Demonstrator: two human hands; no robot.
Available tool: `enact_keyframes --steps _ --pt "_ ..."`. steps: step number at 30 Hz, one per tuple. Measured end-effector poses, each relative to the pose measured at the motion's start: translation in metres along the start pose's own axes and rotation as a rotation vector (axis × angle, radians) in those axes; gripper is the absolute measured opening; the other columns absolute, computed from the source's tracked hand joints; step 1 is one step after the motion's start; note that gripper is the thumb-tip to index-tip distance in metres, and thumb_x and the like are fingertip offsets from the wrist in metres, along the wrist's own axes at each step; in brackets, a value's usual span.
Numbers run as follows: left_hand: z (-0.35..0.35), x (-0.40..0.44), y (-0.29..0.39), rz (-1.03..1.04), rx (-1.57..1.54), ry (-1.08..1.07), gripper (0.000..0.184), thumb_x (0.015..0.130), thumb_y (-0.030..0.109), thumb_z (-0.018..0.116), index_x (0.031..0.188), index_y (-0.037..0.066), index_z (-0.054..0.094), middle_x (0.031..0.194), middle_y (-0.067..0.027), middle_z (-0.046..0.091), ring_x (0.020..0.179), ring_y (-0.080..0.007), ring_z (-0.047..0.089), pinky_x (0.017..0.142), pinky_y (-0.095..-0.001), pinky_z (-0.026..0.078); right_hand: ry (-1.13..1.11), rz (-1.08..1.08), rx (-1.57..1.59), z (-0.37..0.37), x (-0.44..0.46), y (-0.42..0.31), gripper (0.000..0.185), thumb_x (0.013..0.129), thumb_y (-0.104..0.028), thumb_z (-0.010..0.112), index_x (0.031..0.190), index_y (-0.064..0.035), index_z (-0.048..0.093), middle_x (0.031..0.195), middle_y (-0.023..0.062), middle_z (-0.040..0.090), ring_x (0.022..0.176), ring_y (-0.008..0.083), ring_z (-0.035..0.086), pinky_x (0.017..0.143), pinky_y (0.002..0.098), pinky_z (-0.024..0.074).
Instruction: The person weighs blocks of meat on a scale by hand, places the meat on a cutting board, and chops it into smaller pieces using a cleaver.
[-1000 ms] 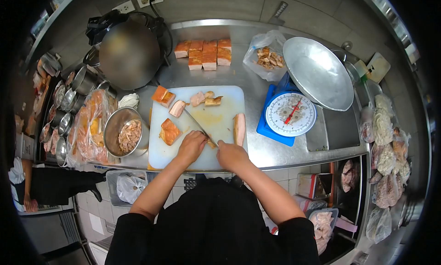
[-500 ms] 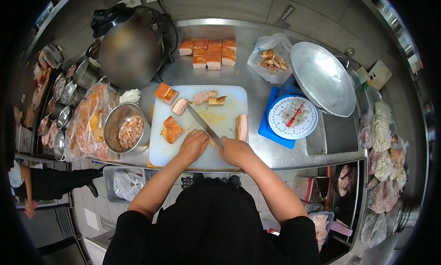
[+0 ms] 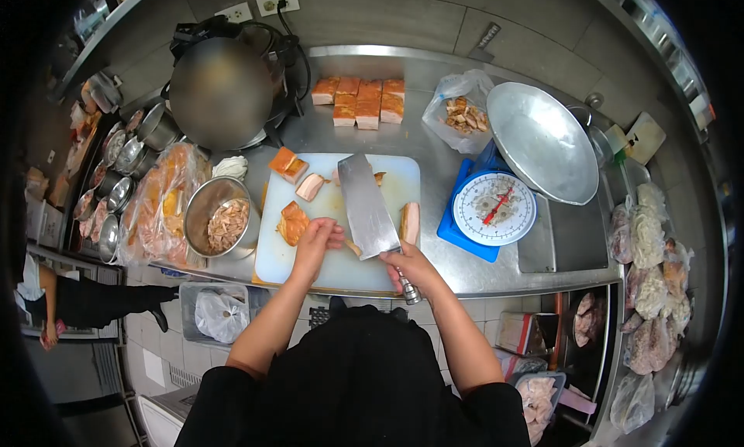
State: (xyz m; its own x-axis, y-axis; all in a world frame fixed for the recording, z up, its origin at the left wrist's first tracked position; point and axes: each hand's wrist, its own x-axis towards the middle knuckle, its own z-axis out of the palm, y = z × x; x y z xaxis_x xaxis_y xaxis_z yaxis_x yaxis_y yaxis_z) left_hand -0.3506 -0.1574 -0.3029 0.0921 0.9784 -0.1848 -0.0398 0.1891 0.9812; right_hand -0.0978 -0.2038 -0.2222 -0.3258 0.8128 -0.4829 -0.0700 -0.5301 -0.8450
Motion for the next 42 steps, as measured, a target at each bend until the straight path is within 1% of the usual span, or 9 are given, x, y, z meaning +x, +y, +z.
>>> enact_keyframes --steps 2,6,12,14,17,21,26,35,42 --pt "0.015 -0.003 0.026 -0.381 -0.592 -0.133 0.042 0.106 0.042 0.056 0.129 0.007 0.058 0.124 -0.0101 0.066 0.112 -0.0233 0.065 0.096 -0.0442 0.053 -0.031 0.02 0.06 -0.001 0.009 0.009 0.019 0.099 -0.02 0.062 0.104 -0.0026 0.057 0.059 0.0031 0.054 0.041 0.0139 0.051 0.039 0.0299 0.0427" --pt "0.039 -0.013 0.058 -0.431 -0.812 -0.251 0.05 0.106 0.049 0.053 0.134 0.007 0.055 0.125 -0.0123 0.065 0.11 -0.0235 0.065 0.094 -0.0434 0.053 -0.032 0.001 0.038 0.003 0.019 0.006 0.019 0.099 -0.02 0.062 0.103 -0.0029 0.057 0.059 0.0038 0.054 0.041 0.0141 0.051 0.038 0.0299 0.0423" --pt "0.015 0.017 -0.016 -0.367 -0.631 -0.268 0.034 0.104 0.037 0.062 0.116 0.006 0.064 0.106 -0.0079 0.071 0.099 -0.0224 0.068 0.086 -0.0387 0.054 0.183 -0.102 -0.121 -0.013 -0.005 -0.018 0.022 0.097 -0.022 0.063 0.104 -0.0019 0.057 0.06 0.0045 0.056 0.042 0.0159 0.054 0.04 0.0311 0.0428" --pt "0.027 0.009 -0.001 -0.049 0.132 -0.153 0.029 0.104 0.028 0.061 0.117 0.002 0.066 0.107 -0.0086 0.073 0.102 -0.0249 0.068 0.093 -0.0365 0.053 0.215 -0.111 -0.231 -0.029 -0.025 -0.019 0.023 0.098 -0.022 0.063 0.109 -0.003 0.056 0.058 0.0034 0.054 0.04 0.0149 0.051 0.039 0.0313 0.0405" --pt "0.04 -0.015 0.025 0.36 0.604 -0.032 0.033 0.104 0.027 0.059 0.12 -0.001 0.066 0.117 -0.0156 0.072 0.11 -0.0307 0.068 0.096 -0.0382 0.053 0.174 0.02 -0.265 -0.04 -0.07 -0.005 0.024 0.099 -0.021 0.063 0.112 -0.0018 0.057 0.058 0.0035 0.054 0.041 0.0147 0.052 0.04 0.0312 0.0407" --pt "0.03 -0.009 0.01 0.236 0.406 0.096 0.038 0.104 0.026 0.058 0.131 -0.001 0.062 0.135 -0.0189 0.064 0.126 -0.0359 0.061 0.107 -0.0419 0.048 0.156 0.189 -0.307 -0.036 -0.109 0.038 0.023 0.099 -0.02 0.062 0.11 -0.0005 0.057 0.061 0.005 0.057 0.042 0.016 0.054 0.042 0.0314 0.0432" --pt "0.033 0.006 -0.01 0.603 0.961 0.27 0.045 0.103 0.026 0.056 0.138 -0.003 0.056 0.153 -0.0253 0.045 0.145 -0.041 0.039 0.121 -0.0493 0.031 0.131 0.258 -0.203 -0.03 -0.107 0.073 0.023 0.099 -0.02 0.063 0.111 -0.0015 0.056 0.061 0.0053 0.056 0.042 0.0172 0.055 0.042 0.0313 0.0432" --pt "0.044 -0.008 -0.018 0.363 0.898 0.231 0.05 0.105 0.027 0.054 0.143 -0.005 0.049 0.153 -0.0243 0.044 0.144 -0.0406 0.039 0.122 -0.0516 0.029 -0.022 0.222 -0.16 0.006 -0.05 0.08 0.026 0.101 -0.022 0.061 0.112 0.0005 0.053 0.059 0.0055 0.056 0.042 0.0184 0.055 0.042 0.0329 0.0439" --pt "0.044 -0.011 -0.01 0.495 0.932 0.332 0.05 0.106 0.021 0.05 0.148 -0.005 0.044 0.157 -0.0241 0.04 0.149 -0.0401 0.034 0.124 -0.0515 0.025 -0.174 0.175 -0.189 0.022 -0.026 0.079 0.031 0.101 -0.023 0.062 0.122 -0.0018 0.053 0.059 0.0039 0.054 0.044 0.0159 0.055 0.043 0.0311 0.0438"
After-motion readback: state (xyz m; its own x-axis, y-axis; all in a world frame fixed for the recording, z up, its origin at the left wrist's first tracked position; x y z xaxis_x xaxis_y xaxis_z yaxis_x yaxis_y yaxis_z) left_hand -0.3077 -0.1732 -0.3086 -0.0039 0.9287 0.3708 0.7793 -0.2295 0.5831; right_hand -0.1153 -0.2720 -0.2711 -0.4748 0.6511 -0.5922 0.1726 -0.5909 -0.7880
